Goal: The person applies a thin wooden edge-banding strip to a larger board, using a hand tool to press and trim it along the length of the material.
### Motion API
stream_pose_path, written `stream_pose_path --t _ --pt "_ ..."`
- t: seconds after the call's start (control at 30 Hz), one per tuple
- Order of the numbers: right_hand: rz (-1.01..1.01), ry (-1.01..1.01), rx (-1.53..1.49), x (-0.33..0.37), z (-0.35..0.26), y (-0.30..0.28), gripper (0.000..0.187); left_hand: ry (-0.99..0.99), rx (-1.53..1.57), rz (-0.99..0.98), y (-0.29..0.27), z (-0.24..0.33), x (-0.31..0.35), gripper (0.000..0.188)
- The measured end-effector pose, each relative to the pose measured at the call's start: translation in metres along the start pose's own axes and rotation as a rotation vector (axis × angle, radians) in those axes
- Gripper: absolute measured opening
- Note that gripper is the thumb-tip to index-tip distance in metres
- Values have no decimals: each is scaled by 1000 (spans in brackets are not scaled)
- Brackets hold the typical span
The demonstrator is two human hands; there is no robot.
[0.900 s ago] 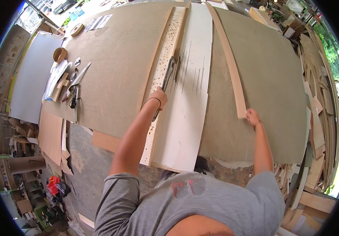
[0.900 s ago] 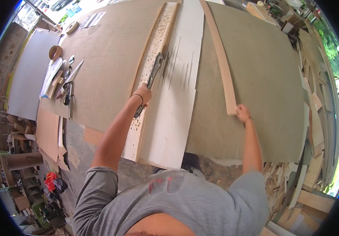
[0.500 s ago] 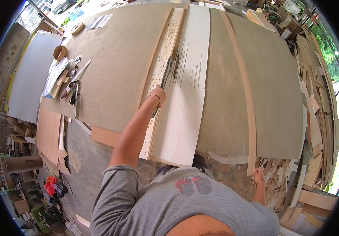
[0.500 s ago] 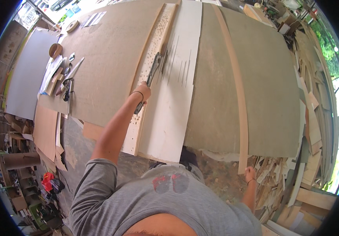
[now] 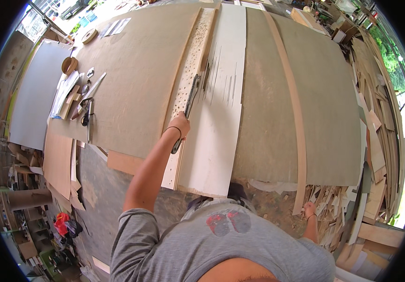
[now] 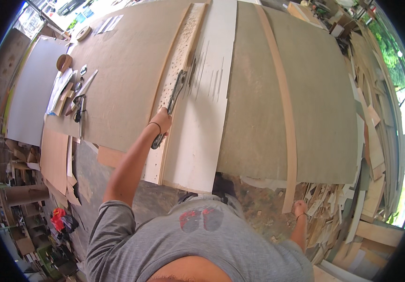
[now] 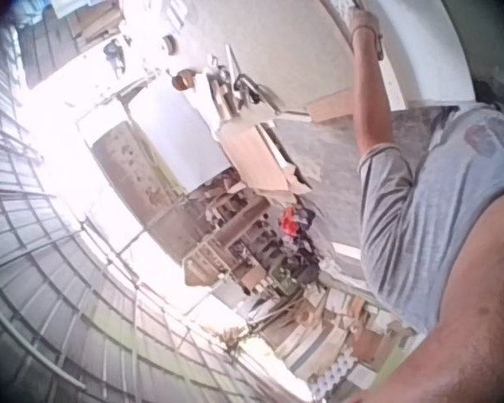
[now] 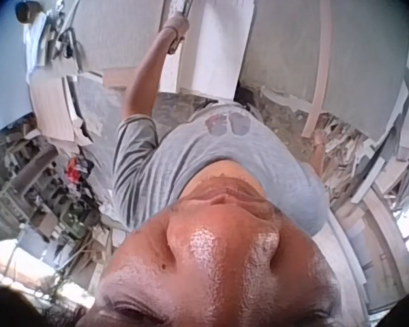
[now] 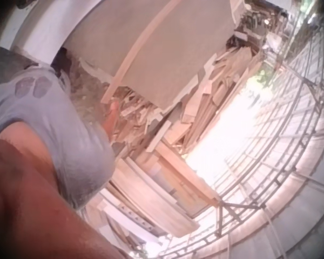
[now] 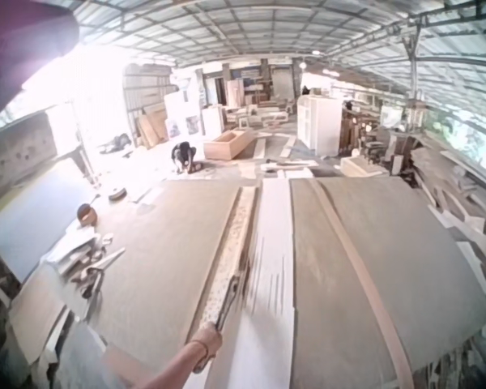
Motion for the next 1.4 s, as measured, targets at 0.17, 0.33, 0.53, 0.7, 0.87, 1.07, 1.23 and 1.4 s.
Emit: stream_pose_path --t 0.17,0.33,0.53,0.7,0.87,1.07,1.23,1.4 --pt "648 -317 -42 19 -179 -103 9 6 89 -2 8 -17 11 25" --pt "549 -844 -194 -35 -394 -99 14 7 190 -3 32 -32 46 22" --pt "152 -885 -337 -134 -650 -64 24 -184 350 140 49 -68 141 25" --pt "-345 -850 -459 -179 -814 15 23 -519 795 465 89 -128 275 27" --pt "-604 -784 -400 -161 -898 107 20 -1125 911 820 198 -189 435 32" --pt "-502 -933 -253 -170 -986 180 21 -1323 948 910 289 -199 462 29" --pt "-227 -1544 498 -135 -1029 233 32 -1359 987 885 293 -174 436 28" --pt "-141 -1423 291 -204 -1070 239 10 -1291 1015 845 289 -182 398 27"
Point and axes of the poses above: each hand's wrist, its own x-axis away from the middle knuckle, its own y-axis out of the palm, z = x × y, the point moved 10 cm from there along -x, towards the middle knuckle
